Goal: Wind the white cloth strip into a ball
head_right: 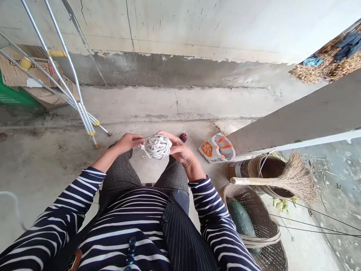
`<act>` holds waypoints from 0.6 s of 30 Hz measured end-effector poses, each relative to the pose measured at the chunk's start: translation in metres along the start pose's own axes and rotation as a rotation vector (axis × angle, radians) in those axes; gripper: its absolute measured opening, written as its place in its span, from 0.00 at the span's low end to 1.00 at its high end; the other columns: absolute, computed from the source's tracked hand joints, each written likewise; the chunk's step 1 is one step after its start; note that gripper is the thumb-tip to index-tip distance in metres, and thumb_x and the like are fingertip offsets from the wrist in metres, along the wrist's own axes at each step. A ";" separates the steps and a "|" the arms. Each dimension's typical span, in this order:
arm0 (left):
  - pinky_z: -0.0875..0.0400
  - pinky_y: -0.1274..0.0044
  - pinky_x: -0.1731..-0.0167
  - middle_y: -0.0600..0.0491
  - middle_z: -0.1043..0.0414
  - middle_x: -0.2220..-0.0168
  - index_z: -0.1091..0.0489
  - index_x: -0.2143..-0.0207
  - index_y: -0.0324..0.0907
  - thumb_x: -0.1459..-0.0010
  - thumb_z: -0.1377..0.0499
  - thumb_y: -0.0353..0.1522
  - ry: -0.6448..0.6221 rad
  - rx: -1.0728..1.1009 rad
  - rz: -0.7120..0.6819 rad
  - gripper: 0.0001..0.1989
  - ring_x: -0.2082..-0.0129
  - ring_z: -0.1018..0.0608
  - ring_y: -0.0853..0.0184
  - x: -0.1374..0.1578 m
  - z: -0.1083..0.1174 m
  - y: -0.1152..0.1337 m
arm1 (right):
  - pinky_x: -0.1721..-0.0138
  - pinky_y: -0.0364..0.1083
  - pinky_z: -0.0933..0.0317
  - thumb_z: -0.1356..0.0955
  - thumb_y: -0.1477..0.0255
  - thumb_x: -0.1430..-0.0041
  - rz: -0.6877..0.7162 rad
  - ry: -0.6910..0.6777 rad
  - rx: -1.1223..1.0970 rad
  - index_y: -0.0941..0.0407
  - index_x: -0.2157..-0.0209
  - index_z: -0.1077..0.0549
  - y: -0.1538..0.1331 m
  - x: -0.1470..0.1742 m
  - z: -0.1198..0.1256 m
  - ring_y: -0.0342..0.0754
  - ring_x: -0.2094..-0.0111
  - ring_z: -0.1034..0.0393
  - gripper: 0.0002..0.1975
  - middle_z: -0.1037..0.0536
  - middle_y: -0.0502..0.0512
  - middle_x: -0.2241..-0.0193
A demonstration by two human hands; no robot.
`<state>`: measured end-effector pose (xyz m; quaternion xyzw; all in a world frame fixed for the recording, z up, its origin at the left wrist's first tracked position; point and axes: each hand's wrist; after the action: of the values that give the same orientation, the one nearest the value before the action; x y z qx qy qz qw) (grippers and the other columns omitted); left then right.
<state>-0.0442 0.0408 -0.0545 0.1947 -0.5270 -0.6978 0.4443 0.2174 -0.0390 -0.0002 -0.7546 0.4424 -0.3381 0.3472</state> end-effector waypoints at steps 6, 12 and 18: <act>0.28 0.73 0.47 0.49 0.18 0.56 0.22 0.68 0.43 0.45 0.39 0.37 0.230 -0.108 -0.005 0.09 0.52 0.19 0.58 -0.006 -0.015 -0.040 | 0.55 0.51 0.29 0.29 0.75 0.71 0.083 0.065 -0.024 0.53 0.49 0.25 -0.022 0.016 -0.016 0.55 0.57 0.23 0.39 0.18 0.56 0.55; 0.25 0.73 0.60 0.50 0.21 0.67 0.24 0.64 0.42 0.47 0.36 0.40 0.257 0.020 0.162 0.12 0.63 0.20 0.61 -0.015 -0.033 -0.061 | 0.52 0.53 0.29 0.28 0.74 0.70 0.074 0.058 0.031 0.53 0.49 0.26 -0.028 0.023 -0.034 0.56 0.56 0.23 0.38 0.19 0.57 0.54; 0.27 0.74 0.64 0.50 0.20 0.69 0.23 0.67 0.42 0.47 0.36 0.42 0.217 -0.014 0.144 0.12 0.65 0.19 0.60 -0.012 -0.039 -0.057 | 0.54 0.57 0.28 0.28 0.65 0.66 0.212 0.156 0.158 0.52 0.45 0.29 -0.045 0.020 -0.032 0.61 0.50 0.25 0.40 0.21 0.62 0.48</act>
<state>-0.0329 0.0313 -0.1231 0.2275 -0.4837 -0.6427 0.5489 0.2186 -0.0479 0.0577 -0.6452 0.5173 -0.3911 0.4040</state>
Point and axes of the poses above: each hand's wrist, its own x-axis away from the middle knuckle, its own z-axis out of the back of the hand, y = z × x
